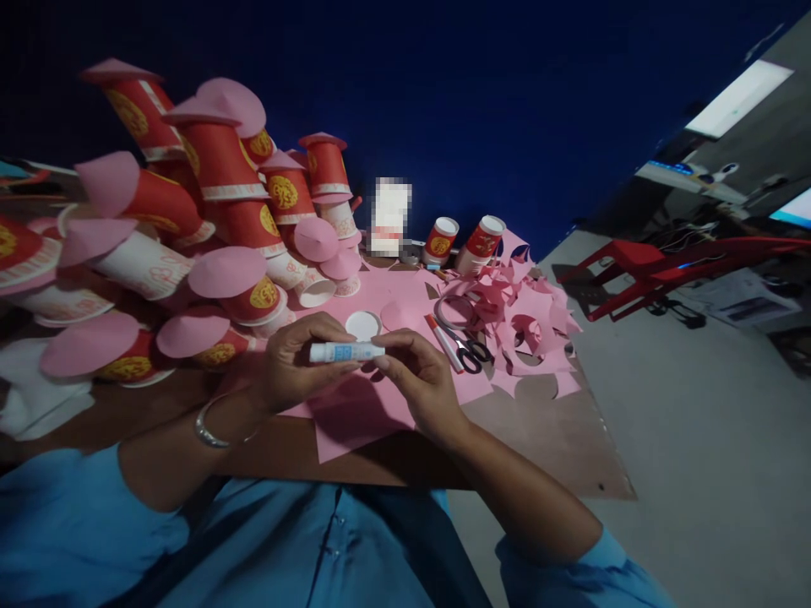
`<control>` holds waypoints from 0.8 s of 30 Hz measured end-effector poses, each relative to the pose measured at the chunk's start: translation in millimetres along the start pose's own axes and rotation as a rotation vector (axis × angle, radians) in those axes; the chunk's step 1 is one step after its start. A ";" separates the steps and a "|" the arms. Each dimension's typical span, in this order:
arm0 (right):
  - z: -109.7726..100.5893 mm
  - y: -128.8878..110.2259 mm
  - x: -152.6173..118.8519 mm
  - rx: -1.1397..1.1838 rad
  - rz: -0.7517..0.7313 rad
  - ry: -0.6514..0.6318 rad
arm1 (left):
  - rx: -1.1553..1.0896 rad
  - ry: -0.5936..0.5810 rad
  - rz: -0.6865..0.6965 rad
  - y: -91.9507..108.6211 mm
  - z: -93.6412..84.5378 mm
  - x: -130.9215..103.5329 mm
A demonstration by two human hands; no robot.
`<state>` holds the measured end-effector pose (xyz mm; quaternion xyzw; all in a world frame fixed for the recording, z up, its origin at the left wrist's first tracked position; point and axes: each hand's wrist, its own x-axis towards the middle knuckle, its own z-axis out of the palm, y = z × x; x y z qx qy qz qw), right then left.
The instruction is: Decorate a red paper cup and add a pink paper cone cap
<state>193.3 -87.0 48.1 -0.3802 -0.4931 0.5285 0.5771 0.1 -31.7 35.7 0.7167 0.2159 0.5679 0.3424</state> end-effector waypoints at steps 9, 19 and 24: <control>-6.3 1.1 -3.3 -0.001 0.122 -0.050 | 0.020 -0.057 0.029 -0.5 0.5 0.0; -5.4 1.0 -8.5 -0.042 0.075 -0.001 | 0.034 -0.068 -0.015 -4.7 -1.0 -1.4; -7.9 7.5 -11.7 -0.015 0.147 0.003 | 0.051 -0.089 0.035 -5.2 -0.1 -1.5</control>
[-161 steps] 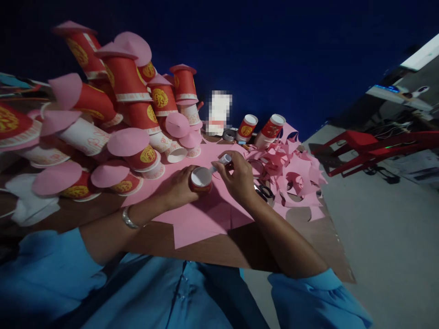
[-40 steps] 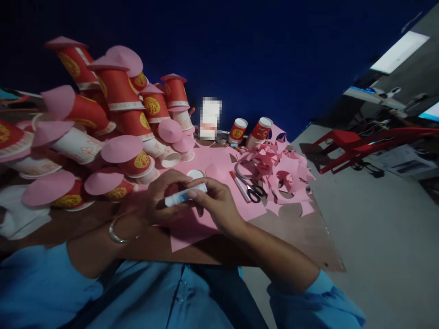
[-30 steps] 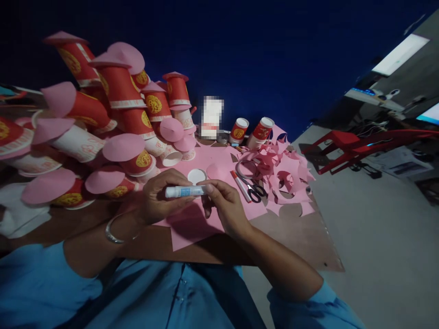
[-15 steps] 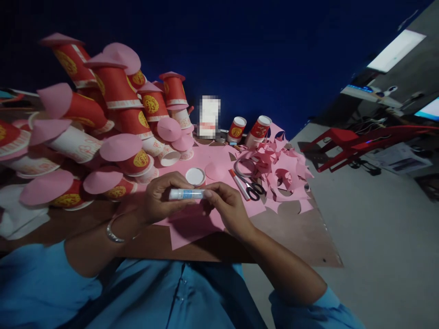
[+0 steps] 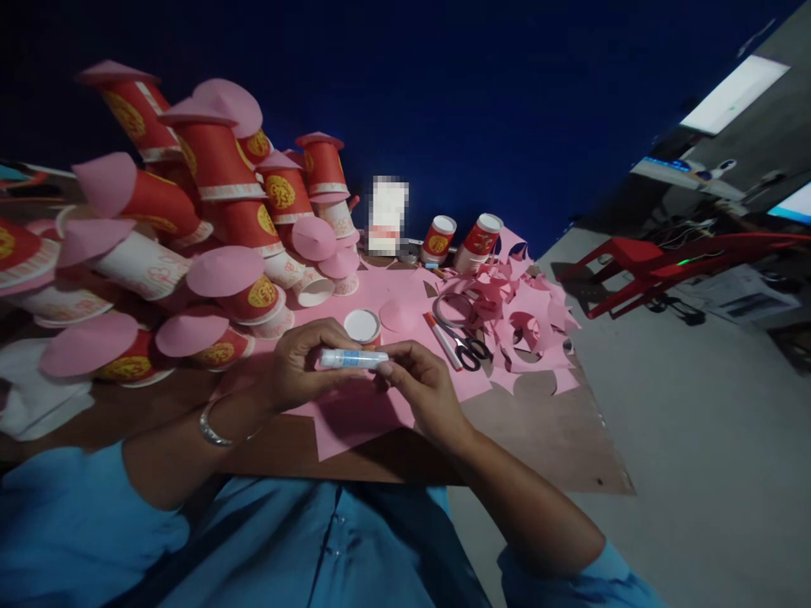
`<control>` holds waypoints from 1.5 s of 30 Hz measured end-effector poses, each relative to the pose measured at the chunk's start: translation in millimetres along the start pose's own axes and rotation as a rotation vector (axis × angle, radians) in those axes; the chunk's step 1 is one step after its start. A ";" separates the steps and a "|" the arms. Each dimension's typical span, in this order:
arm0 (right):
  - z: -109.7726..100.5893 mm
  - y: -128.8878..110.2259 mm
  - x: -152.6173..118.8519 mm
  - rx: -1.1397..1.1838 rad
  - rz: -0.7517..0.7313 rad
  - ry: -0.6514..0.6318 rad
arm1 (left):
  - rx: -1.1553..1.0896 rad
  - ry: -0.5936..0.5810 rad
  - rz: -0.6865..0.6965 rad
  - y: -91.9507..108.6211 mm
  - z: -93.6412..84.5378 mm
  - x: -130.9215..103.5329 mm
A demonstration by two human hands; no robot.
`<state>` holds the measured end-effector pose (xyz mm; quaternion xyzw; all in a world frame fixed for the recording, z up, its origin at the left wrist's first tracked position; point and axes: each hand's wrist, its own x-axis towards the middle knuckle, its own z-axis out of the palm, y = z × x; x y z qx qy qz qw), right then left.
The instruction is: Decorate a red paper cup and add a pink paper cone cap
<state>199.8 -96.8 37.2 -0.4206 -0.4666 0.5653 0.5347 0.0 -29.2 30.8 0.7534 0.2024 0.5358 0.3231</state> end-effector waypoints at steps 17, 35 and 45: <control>-1.9 5.0 -17.0 -0.065 -0.042 0.024 | 0.006 -0.080 0.082 5.9 -0.4 1.9; -117.4 -19.8 32.3 -1.164 -0.362 0.567 | -0.048 0.171 -0.101 -15.5 -0.4 -3.1; -132.2 -6.6 51.6 -1.708 -0.294 0.316 | 0.181 0.013 -0.224 -40.2 4.0 -10.5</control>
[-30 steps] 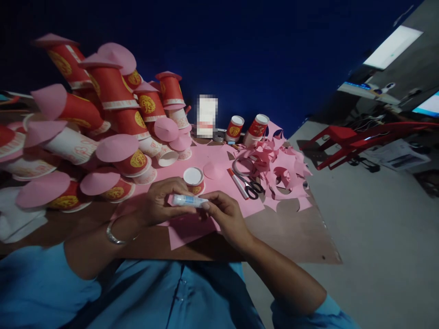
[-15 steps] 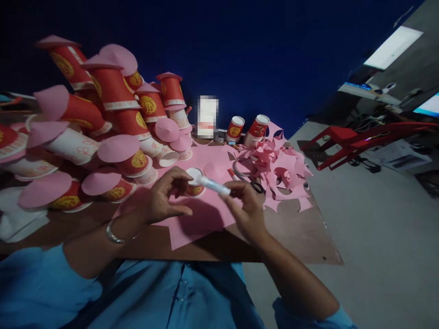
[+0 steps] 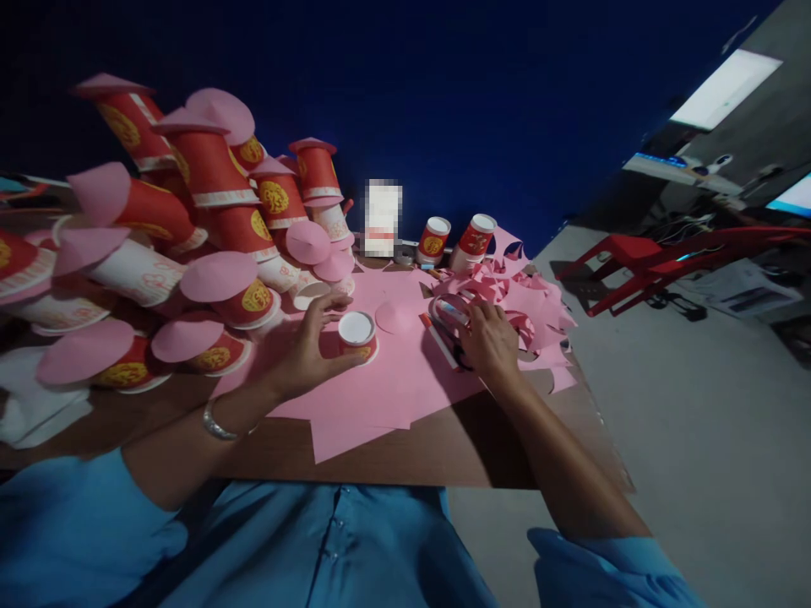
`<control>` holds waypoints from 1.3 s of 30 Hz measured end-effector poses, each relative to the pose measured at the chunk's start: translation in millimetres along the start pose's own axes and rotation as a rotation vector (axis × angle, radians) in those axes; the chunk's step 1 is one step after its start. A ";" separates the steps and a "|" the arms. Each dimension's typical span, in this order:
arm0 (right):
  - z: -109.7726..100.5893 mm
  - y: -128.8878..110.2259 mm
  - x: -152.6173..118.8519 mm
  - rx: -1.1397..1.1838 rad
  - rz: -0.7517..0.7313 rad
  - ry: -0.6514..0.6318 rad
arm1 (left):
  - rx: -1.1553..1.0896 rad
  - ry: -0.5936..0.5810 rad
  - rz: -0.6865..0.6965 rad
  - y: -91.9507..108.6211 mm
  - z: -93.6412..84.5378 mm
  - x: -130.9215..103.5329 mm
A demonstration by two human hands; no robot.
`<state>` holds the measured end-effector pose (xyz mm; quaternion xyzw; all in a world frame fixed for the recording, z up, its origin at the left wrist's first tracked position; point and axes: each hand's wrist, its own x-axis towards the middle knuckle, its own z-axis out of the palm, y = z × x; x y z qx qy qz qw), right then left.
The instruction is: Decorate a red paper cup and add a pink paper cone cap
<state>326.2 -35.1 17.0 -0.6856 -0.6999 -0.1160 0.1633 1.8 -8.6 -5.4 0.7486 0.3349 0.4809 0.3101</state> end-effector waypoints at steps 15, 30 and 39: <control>23.4 -76.4 32.5 0.121 -0.318 -0.268 | 0.143 -0.229 -0.306 3.6 2.7 1.4; 19.6 -76.8 33.0 0.165 -0.212 -0.253 | 0.068 -0.173 -0.215 -8.5 3.9 -1.1; -10.4 -64.8 33.4 0.618 -0.236 0.067 | -0.211 0.065 0.000 -4.5 -8.6 7.3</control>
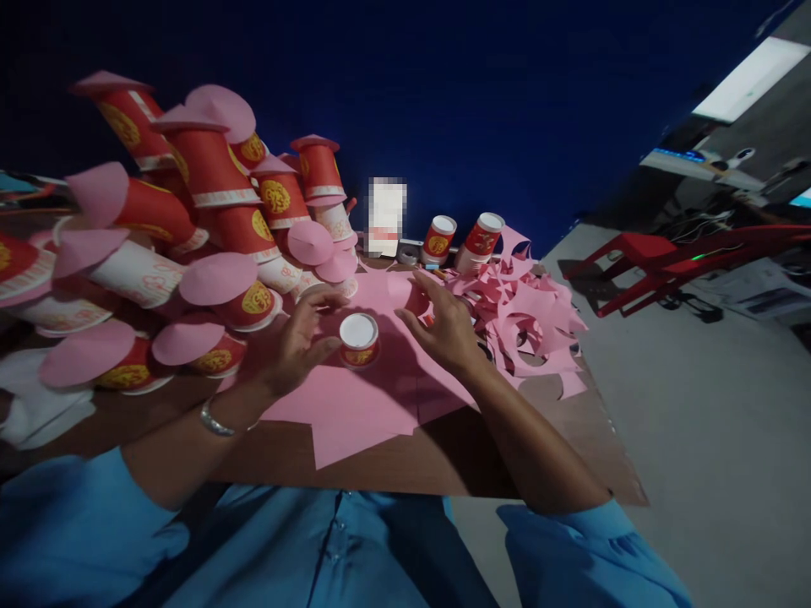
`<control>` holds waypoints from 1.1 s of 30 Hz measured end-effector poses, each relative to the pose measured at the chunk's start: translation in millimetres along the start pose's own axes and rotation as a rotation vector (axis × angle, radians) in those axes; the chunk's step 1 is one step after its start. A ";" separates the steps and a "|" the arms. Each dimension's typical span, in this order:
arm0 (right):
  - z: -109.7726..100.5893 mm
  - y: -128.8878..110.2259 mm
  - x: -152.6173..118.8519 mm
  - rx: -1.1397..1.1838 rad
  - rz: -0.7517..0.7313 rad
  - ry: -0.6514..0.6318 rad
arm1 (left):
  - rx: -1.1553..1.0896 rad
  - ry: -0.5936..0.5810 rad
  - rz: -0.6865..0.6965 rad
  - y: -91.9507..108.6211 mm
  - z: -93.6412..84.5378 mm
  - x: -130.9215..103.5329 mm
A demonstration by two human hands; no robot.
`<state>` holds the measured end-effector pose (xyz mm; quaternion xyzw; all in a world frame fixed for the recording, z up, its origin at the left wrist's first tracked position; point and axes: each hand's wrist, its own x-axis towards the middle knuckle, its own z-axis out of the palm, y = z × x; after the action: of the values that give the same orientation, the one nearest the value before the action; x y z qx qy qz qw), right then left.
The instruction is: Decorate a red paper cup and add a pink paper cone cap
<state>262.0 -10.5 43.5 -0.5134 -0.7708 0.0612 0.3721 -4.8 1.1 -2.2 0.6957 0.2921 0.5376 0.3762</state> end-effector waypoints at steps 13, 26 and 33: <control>5.2 -63.7 -13.8 -0.225 -0.446 0.009 | -0.035 0.039 -0.084 40.9 -9.5 10.3; -9.6 -60.6 -6.4 0.473 0.310 0.029 | -0.522 0.157 -0.539 39.8 -5.3 15.4; 10.0 -54.4 -5.5 0.932 0.643 -0.150 | -0.471 0.040 -0.622 36.5 -5.6 15.1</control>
<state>216.2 -37.5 59.4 -0.4980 -0.4917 0.5411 0.4663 -6.3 -5.4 37.2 0.4579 0.3647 0.4636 0.6651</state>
